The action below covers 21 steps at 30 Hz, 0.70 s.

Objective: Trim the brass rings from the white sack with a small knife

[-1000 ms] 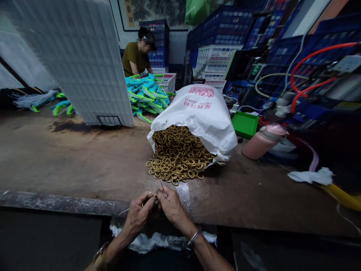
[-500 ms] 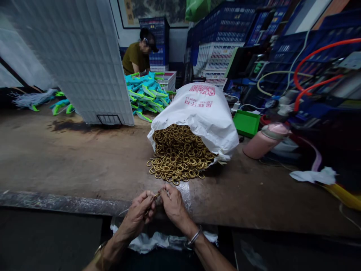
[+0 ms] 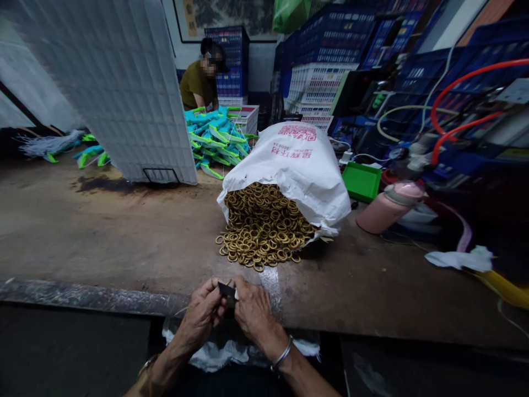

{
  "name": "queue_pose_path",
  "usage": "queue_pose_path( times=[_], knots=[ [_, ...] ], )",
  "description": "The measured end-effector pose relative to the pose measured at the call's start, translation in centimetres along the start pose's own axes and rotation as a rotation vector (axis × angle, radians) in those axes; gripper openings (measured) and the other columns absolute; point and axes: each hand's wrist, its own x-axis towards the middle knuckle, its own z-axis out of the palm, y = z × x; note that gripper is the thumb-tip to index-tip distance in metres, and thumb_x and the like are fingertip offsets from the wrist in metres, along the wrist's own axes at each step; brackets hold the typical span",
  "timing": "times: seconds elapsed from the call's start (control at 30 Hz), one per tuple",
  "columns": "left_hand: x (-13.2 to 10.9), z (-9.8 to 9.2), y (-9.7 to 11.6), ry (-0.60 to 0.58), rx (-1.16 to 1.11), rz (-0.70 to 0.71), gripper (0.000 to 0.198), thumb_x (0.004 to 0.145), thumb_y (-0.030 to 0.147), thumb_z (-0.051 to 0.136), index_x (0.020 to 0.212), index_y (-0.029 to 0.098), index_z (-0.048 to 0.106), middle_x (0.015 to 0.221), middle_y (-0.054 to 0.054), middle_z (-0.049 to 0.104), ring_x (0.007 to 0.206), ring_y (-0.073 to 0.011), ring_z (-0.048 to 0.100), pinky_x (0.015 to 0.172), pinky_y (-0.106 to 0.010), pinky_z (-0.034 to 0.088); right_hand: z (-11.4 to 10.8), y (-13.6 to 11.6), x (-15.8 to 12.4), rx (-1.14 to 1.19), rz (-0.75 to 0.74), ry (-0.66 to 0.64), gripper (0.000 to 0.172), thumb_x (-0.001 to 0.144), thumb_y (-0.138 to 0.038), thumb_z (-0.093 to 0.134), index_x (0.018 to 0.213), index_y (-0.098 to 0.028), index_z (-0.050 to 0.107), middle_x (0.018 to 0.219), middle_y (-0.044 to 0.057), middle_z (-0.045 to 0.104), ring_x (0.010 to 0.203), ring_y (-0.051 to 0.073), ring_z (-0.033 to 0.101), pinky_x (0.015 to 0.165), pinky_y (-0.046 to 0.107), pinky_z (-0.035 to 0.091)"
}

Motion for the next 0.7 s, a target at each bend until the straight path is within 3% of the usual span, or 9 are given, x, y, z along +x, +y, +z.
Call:
queue_pose_path(
  times=[0.43,0.57,0.7],
  knots=[
    [-0.2,-0.1,-0.2,0.005,-0.015,-0.008,0.032,0.073,0.046,0.056,0.070,0.018,0.041,0.053,0.008,0.046,0.037,-0.0011,0.034,0.035,-0.011,0.021,0.3,-0.2,-0.1,-0.101,0.026,-0.001,0.029,0.070,-0.007,0.038,0.092,-0.020,0.052,0.076,0.002,0.065,0.069,0.017,0.058,0.056,0.026,0.027],
    [-1.2,-0.4,0.1,-0.097,-0.078,-0.029,0.028,0.076,0.042,0.056,0.071,0.018,0.043,0.053,0.007,0.047,0.037,-0.0015,0.035,0.035,-0.012,0.021,0.2,1.1,0.8,-0.192,0.071,0.002,0.028,0.073,-0.008,0.037,0.094,-0.017,0.052,0.071,0.004,0.065,0.063,0.017,0.058,0.053,0.027,0.023],
    [-1.9,-0.6,0.8,-0.196,-0.224,-0.077,0.026,0.076,0.040,0.058,0.072,0.020,0.043,0.051,0.007,0.047,0.036,-0.0030,0.035,0.033,-0.013,0.020,-0.3,1.7,2.2,-0.238,0.116,0.088,0.029,0.068,-0.004,0.037,0.090,-0.018,0.052,0.071,0.003,0.063,0.062,0.015,0.056,0.053,0.026,0.023]
  ],
)
